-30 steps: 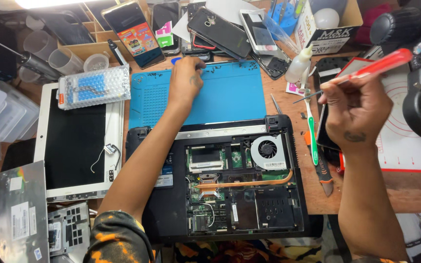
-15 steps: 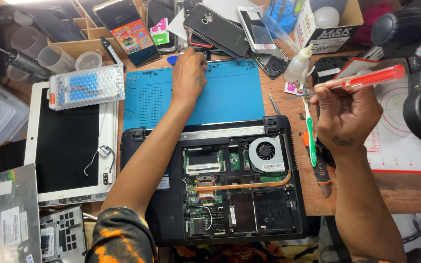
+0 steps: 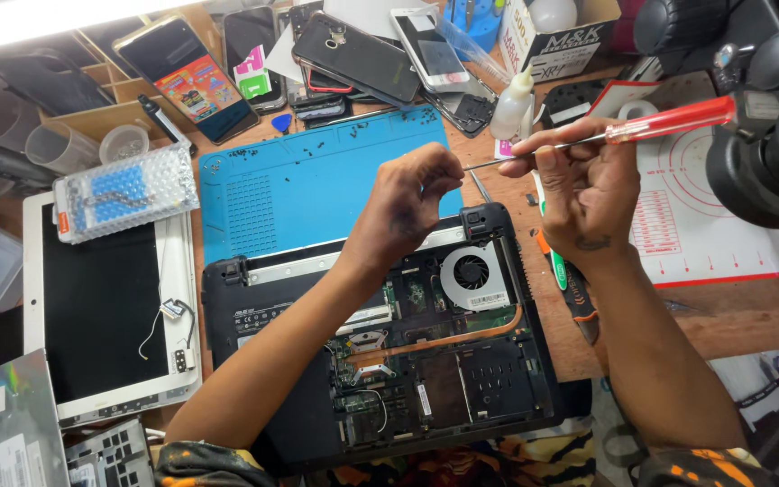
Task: The person opens a white ASUS laptop, removes the bottom cover, and uses a screwdriver to remove screws from the internal chassis. They then remove a hard drive and install a new one, securing it with screws.
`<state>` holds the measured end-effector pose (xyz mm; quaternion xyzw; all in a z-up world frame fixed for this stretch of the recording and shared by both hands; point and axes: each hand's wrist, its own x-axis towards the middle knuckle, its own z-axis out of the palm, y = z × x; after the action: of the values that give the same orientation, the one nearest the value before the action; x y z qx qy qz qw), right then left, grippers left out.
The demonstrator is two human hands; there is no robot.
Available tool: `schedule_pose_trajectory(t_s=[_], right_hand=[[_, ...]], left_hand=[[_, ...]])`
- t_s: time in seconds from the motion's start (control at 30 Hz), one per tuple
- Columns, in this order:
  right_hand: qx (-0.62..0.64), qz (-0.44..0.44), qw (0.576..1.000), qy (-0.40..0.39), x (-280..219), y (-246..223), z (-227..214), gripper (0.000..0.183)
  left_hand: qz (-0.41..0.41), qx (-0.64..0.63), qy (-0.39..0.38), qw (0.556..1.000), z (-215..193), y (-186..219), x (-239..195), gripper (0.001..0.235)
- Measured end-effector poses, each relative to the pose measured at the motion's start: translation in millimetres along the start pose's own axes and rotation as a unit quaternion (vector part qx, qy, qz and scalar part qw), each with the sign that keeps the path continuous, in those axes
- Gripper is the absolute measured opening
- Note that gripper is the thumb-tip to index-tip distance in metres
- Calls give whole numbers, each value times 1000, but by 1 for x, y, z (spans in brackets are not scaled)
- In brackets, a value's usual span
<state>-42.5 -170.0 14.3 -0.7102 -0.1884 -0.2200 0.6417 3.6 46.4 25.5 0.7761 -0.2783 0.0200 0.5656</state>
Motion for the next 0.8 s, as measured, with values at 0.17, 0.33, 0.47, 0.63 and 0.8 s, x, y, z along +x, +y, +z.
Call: schedule_pose_trajectory(t_s=[0.17,0.33,0.47,0.63,0.8], right_hand=[[28,-14,999,17,-2,-2,0,18],[43,-30,998,18,-2,0,-1,18],[59,-28,998,21,-1,2,-1,17],[82,-18,996,41,-1,2,1,17],[84,5,996,13,2,-1,-5,15]], left_hand=[[-3,24,27,999,-4,1,0,6],[-8,19,34,999,1,-2,-3,7],[3,-1,46,999,1,-4,-5,5],[15,-2,68,998,1,-6,-8,5],[-1,-11,84,996,4,-9,-12,6]])
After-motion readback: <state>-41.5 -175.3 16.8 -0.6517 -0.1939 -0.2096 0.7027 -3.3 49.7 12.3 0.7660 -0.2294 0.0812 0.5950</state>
